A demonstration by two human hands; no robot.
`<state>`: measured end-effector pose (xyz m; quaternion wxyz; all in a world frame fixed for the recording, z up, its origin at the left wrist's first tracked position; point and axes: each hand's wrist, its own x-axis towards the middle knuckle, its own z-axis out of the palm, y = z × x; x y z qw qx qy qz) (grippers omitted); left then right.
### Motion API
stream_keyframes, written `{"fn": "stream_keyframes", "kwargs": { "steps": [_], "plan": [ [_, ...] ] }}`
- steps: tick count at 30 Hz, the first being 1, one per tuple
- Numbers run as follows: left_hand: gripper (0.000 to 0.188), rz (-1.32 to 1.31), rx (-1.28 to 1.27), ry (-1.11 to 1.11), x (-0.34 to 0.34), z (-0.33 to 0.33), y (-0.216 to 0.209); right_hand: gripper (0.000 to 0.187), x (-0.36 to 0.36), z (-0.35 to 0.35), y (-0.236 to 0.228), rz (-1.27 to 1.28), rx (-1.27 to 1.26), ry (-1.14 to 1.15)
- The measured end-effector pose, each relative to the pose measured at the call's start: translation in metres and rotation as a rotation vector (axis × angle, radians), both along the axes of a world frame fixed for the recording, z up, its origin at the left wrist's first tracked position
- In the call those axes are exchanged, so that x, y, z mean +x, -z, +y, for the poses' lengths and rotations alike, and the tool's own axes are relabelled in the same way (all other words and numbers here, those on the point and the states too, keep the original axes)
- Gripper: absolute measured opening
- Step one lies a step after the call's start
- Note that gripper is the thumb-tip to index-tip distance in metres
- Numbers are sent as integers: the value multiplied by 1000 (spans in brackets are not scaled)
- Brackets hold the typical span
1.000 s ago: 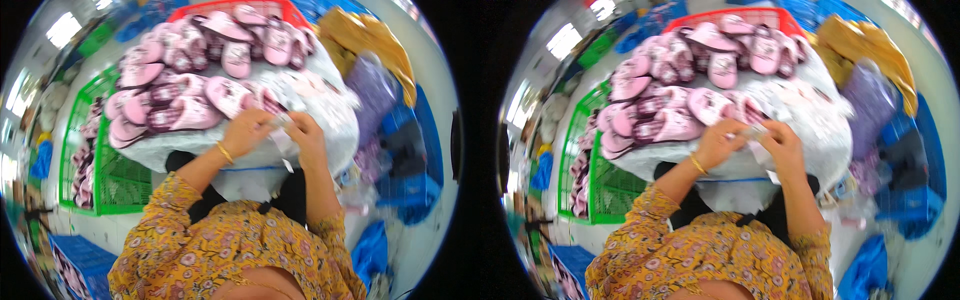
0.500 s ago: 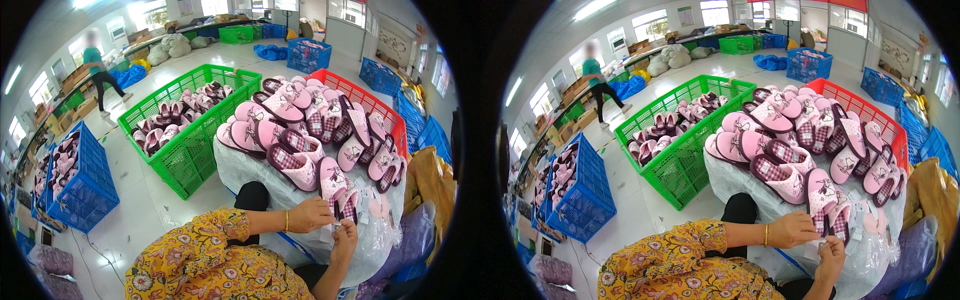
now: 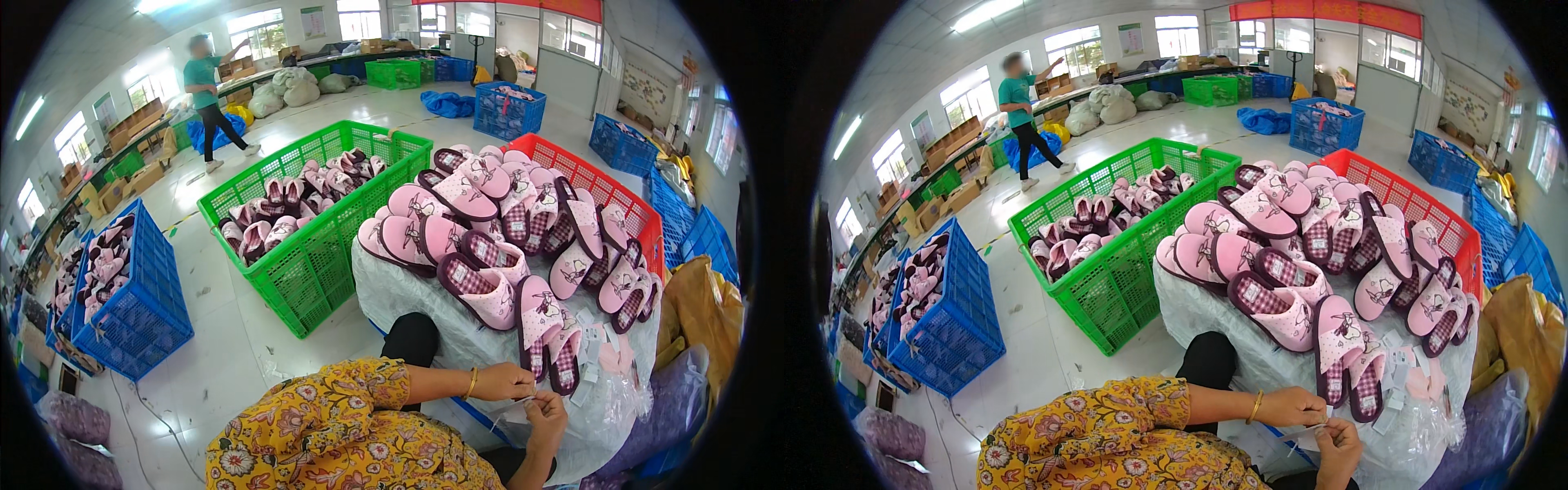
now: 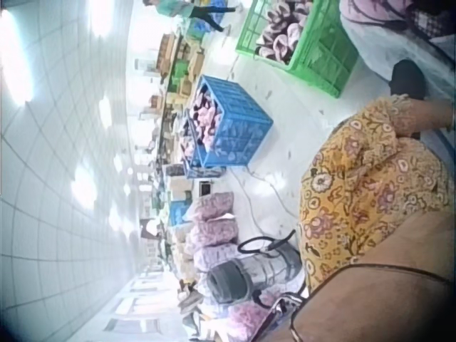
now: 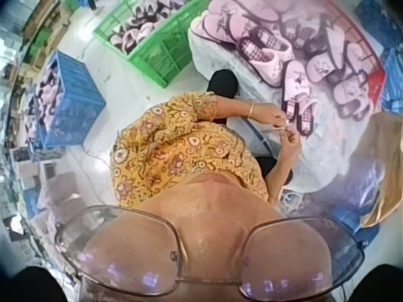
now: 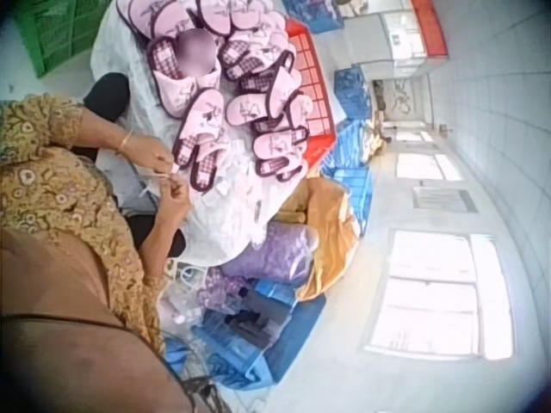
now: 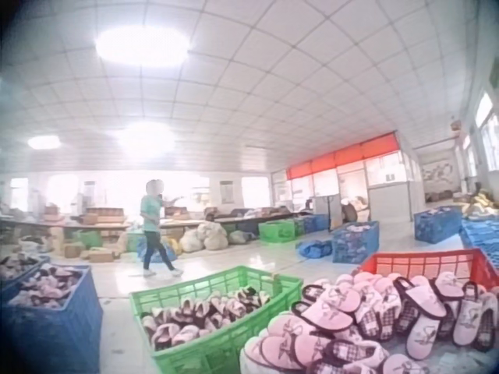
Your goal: The person sits on the floor and repeatedly picks up pairs of pink slippers, attaches small paper tags to them, and places them into a red basket. The process is repeated for multiple pairs throughout the clip.
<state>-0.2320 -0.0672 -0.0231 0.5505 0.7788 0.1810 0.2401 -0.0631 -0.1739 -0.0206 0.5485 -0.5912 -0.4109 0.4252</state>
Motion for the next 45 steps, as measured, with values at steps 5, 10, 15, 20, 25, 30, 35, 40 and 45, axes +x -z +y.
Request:
{"fn": "stream_keyframes", "kwargs": {
  "steps": [5,10,15,20,25,30,35,40,45],
  "plan": [
    [19,81,177,-33,6,-7,3,20,-1,-9,7,6,5,-1],
    [15,99,671,-158,12,-9,11,20,9,-19,11,-527,114,-33],
    [18,72,537,-85,29,-14,6,18,-1,-28,2,-196,38,117],
    [21,124,445,-38,17,-12,2,18,0,-21,18,-28,-38,49],
    [20,68,400,-48,17,-6,1,12,5,-31,17,-88,-65,50],
    [14,24,55,-79,12,6,-35,10,4,-37,25,-57,-76,47],
    [23,-285,-328,2,-4,7,-91,9,4,-39,33,48,-116,5],
    [35,-547,35,614,-50,-4,-174,9,2,-37,19,-147,-77,-23],
    [37,-961,-54,1037,-16,-38,-190,9,10,-45,33,-100,-95,48]
  ]
}}
